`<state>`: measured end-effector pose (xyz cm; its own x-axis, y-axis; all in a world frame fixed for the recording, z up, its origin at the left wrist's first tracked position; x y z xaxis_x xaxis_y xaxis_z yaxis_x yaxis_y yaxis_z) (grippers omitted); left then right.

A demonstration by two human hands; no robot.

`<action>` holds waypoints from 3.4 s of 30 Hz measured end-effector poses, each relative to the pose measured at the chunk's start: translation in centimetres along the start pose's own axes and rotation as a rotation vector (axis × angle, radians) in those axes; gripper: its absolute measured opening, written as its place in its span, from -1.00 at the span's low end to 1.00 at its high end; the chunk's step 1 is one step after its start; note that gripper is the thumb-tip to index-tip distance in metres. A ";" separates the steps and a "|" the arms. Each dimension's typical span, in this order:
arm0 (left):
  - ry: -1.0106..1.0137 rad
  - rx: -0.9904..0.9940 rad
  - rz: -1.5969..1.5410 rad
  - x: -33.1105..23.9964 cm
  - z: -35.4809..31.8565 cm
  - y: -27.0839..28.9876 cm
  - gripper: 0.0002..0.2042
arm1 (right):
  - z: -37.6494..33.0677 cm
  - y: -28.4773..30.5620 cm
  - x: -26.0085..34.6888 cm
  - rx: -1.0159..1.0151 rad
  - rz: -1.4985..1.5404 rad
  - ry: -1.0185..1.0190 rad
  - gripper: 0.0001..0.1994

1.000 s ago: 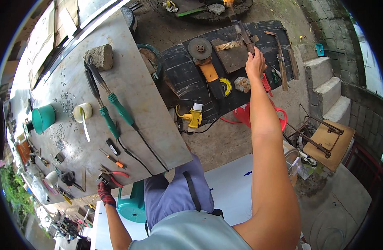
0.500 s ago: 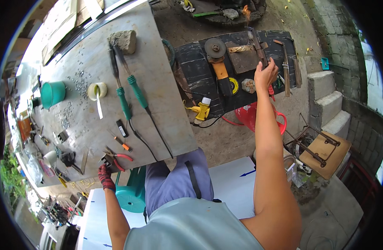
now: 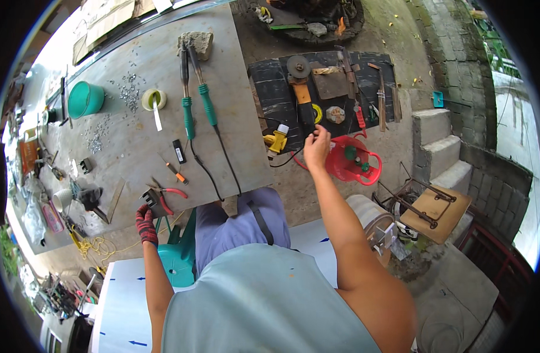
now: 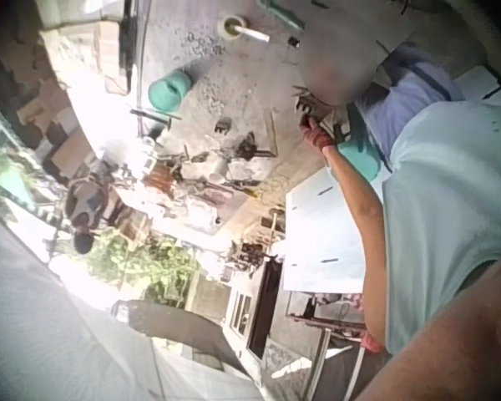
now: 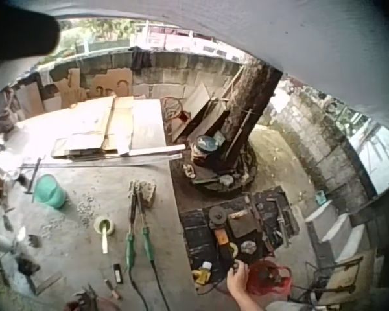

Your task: Assembling or repairing electronic components on a workbench using soldering tools and pliers.

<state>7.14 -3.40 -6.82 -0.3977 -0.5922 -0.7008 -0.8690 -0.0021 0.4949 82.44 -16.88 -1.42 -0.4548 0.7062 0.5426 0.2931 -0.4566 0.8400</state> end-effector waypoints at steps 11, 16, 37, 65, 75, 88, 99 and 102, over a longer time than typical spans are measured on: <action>-0.231 -0.046 0.102 -9.4 -3.2 -1.5 -0.52 | -14.9 -1.9 7.4 0.406 0.068 0.082 -0.65; -0.313 -0.079 0.268 -12.8 -4.8 -2.0 -0.44 | -15.7 1.5 13.9 0.159 -0.275 0.357 -0.63; -0.169 -0.018 0.007 -9.7 -3.7 -4.0 -0.42 | -15.1 1.1 17.2 0.273 -0.087 0.260 -0.62; -0.466 0.035 0.380 -13.2 -0.9 -3.7 -0.30 | -18.5 -0.5 23.2 0.421 -0.155 0.332 -0.66; -0.564 -0.099 0.143 -16.2 -2.0 0.8 -0.29 | -21.1 -2.2 26.6 0.460 -0.087 0.410 -0.67; -0.410 -0.438 0.379 -11.1 -1.6 2.0 -0.22 | -23.3 -3.4 27.4 0.530 -0.083 0.327 -0.68; -0.347 -0.385 0.354 -9.8 -1.5 1.7 -0.17 | -24.1 -3.5 27.5 0.528 -0.104 0.383 -0.69; -0.329 -0.360 0.383 -8.7 -1.3 2.2 -0.24 | -24.4 -3.7 28.0 0.530 -0.095 0.392 -0.69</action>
<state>9.04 0.71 1.03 -0.7817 -0.3255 -0.5320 -0.5151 -0.1441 0.8449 48.12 -8.61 10.61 -0.7418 0.4354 0.5101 0.5652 -0.0036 0.8250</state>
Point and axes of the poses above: each hand's wrist, its own z-axis towards the middle knuckle, its own y-axis out of the back of the hand, x = y × z, the point moved 10 cm from there along z, towards the middle knuckle, and after that the axes turned 5 degrees about -x, right-handed, at the moved point
